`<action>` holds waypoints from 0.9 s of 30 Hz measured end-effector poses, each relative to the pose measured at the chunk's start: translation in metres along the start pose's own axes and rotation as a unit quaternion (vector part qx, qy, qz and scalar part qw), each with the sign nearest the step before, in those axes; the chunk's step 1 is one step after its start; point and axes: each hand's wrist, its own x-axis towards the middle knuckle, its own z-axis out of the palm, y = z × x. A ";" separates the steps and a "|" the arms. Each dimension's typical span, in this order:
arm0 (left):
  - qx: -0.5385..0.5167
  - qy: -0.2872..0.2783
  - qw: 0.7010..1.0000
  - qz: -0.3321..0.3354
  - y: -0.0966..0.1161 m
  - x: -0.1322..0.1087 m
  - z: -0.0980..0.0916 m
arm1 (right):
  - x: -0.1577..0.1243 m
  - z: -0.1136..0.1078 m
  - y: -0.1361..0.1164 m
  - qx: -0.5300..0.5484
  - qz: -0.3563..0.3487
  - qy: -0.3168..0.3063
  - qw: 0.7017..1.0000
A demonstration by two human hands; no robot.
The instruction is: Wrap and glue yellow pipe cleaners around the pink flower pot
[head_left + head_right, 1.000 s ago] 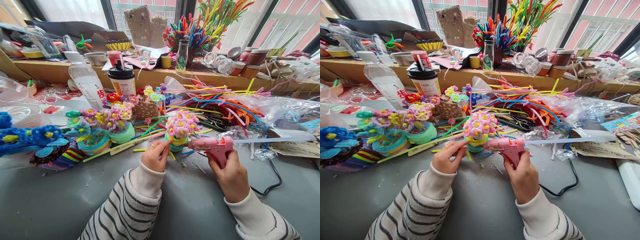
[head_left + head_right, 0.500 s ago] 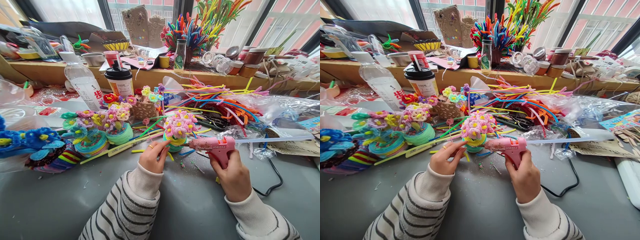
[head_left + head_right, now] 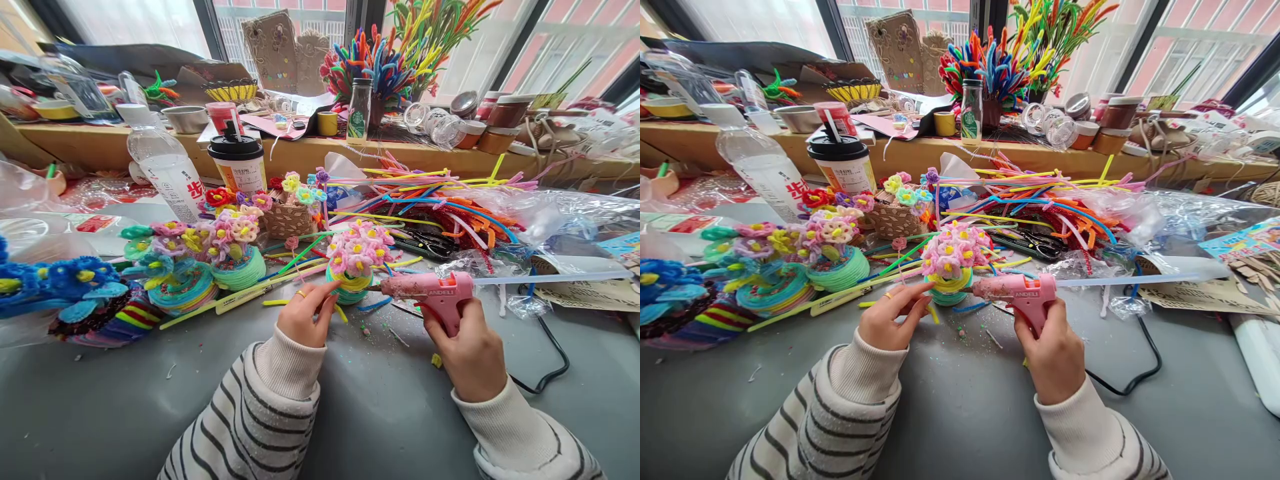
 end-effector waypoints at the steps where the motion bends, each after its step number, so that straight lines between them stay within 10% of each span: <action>1: 0.000 0.000 1.000 -0.001 0.000 0.000 0.000 | 0.000 0.000 0.000 0.001 0.004 -0.001 1.000; 27: -0.002 -0.008 1.000 -0.012 0.001 0.000 0.000 | 0.004 0.000 0.001 0.003 0.055 -0.007 0.998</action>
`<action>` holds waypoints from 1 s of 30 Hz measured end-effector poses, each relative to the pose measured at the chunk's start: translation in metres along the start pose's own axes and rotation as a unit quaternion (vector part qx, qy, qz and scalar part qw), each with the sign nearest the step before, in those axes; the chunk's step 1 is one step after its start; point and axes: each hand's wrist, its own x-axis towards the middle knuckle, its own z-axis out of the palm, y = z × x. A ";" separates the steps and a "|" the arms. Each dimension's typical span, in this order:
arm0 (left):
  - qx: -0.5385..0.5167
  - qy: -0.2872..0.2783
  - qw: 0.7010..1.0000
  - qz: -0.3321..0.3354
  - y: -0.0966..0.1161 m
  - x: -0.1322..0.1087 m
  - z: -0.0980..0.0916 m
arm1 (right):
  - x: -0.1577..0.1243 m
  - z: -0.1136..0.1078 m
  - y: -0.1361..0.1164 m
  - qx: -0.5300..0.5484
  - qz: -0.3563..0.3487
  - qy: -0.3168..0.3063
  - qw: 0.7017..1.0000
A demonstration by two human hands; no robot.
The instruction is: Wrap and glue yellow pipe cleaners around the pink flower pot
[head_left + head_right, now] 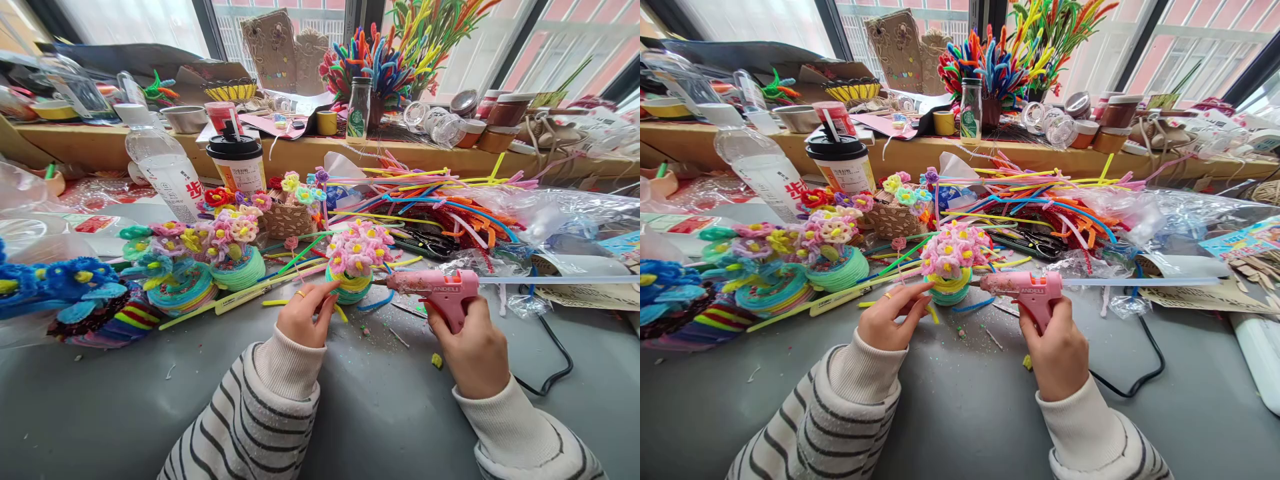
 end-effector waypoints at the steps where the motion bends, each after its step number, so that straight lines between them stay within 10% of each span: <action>1: 0.000 0.001 1.000 0.001 0.000 0.000 0.000 | 0.000 0.000 0.000 -0.001 0.005 0.002 1.000; 30: 0.010 -0.011 1.000 -0.004 0.002 -0.002 0.000 | -0.012 0.000 -0.019 0.016 -0.065 0.032 0.997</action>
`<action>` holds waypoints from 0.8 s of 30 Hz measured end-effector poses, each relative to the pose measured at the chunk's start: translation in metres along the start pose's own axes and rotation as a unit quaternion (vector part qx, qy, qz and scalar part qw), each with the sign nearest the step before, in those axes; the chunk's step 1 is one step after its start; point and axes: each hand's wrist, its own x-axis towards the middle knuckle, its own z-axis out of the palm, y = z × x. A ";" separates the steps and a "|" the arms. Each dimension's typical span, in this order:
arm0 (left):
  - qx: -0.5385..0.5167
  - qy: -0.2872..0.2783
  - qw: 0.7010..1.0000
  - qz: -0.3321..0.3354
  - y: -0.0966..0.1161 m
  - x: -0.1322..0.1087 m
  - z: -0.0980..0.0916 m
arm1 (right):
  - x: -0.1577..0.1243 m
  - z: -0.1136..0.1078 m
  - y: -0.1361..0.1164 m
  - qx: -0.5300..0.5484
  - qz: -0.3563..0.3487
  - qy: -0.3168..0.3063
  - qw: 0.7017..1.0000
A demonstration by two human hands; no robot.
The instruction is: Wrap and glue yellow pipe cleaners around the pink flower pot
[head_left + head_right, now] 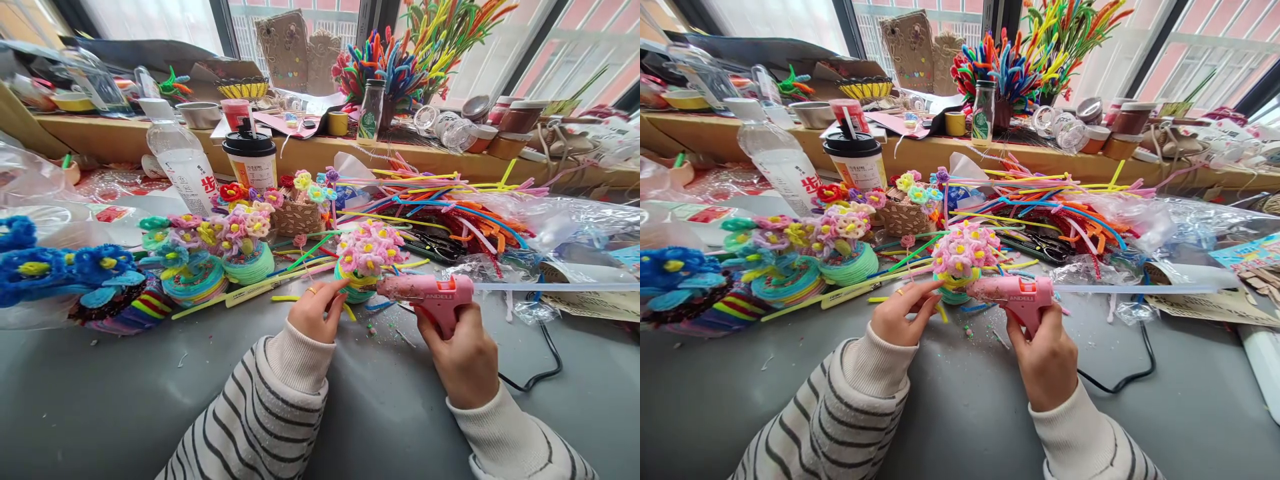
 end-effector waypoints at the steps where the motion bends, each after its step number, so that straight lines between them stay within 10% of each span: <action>1: 0.000 0.000 1.000 -0.001 0.000 0.000 0.000 | 0.000 0.000 0.000 0.000 -0.001 0.002 1.000; 24: 0.001 -0.009 1.000 -0.005 0.003 0.001 -0.002 | -0.003 -0.006 -0.011 -0.003 0.029 0.010 1.000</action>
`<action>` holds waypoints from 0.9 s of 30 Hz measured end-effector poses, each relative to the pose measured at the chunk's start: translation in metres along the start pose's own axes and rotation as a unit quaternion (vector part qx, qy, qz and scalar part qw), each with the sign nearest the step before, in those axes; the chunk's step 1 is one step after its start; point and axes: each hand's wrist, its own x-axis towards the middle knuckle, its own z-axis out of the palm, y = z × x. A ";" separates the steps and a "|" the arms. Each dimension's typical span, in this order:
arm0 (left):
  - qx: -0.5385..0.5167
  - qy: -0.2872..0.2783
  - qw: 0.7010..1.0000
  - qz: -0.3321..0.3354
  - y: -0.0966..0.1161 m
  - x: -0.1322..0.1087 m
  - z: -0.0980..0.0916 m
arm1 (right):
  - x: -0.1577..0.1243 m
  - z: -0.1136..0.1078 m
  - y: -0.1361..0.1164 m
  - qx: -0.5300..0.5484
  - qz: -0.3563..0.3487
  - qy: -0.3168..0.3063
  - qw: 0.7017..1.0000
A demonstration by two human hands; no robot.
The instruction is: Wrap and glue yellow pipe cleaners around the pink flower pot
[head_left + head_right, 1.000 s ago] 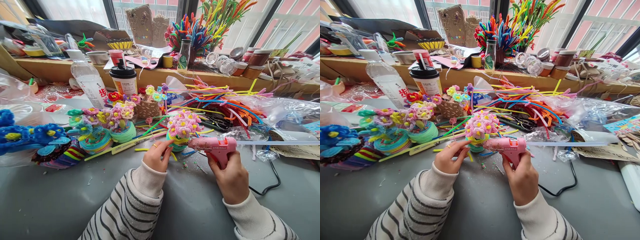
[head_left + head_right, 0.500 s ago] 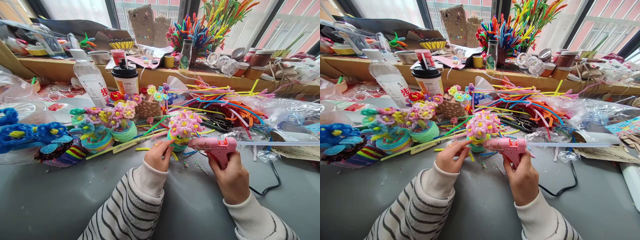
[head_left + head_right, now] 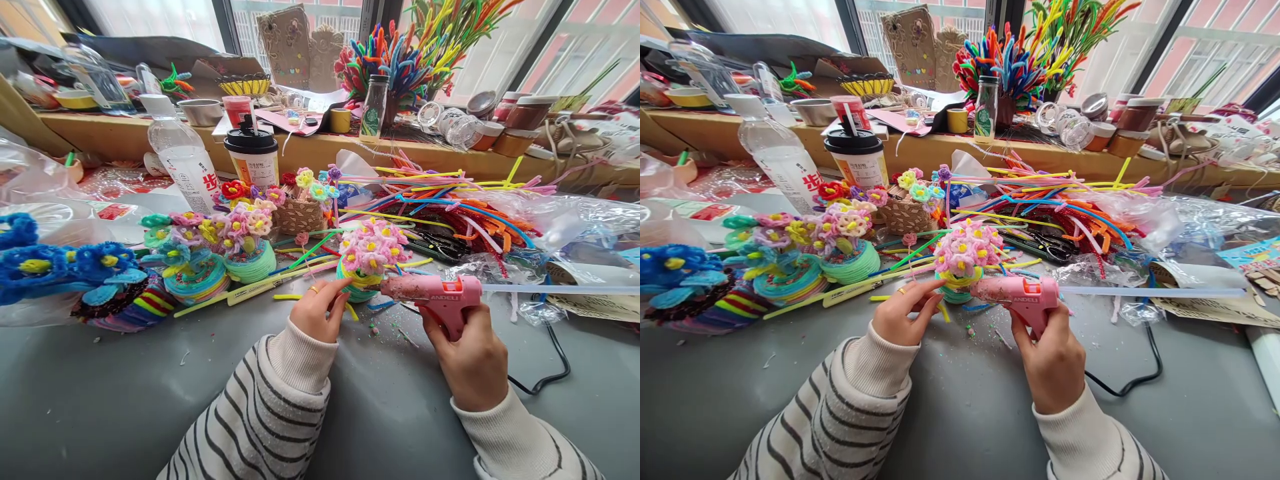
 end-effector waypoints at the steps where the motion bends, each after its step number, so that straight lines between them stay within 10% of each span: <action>1: -0.001 0.000 1.000 0.001 0.000 0.000 0.000 | 0.000 0.000 0.000 0.000 0.002 0.000 1.000; 22: -0.021 0.008 1.000 0.005 -0.005 -0.001 0.002 | 0.025 -0.010 0.042 -0.079 0.061 0.016 0.995; 27: -0.050 0.037 0.998 -0.010 -0.001 0.000 0.001 | 0.057 -0.016 0.084 -0.126 0.118 -0.091 0.981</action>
